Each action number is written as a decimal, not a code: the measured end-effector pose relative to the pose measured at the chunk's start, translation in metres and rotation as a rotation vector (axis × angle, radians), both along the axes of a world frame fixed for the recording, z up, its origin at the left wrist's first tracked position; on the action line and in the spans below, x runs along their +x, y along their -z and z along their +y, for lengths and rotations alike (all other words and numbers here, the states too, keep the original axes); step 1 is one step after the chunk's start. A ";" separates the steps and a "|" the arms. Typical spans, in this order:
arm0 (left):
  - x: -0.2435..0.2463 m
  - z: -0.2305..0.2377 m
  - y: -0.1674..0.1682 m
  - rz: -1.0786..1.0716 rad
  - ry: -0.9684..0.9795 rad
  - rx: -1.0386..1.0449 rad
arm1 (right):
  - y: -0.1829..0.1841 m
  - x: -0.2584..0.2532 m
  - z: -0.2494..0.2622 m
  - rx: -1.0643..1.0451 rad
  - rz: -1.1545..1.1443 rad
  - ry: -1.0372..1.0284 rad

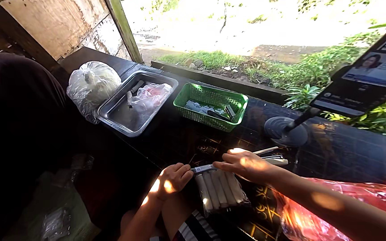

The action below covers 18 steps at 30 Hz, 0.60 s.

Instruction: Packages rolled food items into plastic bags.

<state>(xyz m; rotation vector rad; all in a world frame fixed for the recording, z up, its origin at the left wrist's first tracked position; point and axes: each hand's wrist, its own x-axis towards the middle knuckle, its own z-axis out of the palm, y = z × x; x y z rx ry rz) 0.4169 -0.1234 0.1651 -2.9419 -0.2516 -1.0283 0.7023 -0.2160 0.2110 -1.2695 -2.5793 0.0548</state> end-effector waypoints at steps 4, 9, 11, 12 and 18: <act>0.009 -0.013 -0.018 0.047 -0.254 -0.420 | -0.001 -0.005 -0.003 0.060 -0.081 0.008; 0.031 -0.006 -0.065 0.553 -0.365 -0.963 | 0.003 -0.008 -0.005 0.166 -0.133 0.015; 0.038 -0.002 -0.073 0.657 -0.371 -1.016 | 0.005 -0.009 -0.006 0.201 -0.139 0.024; 0.040 -0.001 -0.075 0.675 -0.372 -1.036 | 0.007 -0.010 -0.006 0.217 -0.139 0.029; 0.041 0.001 -0.078 0.680 -0.385 -1.083 | -0.005 0.001 -0.017 0.150 -0.035 0.190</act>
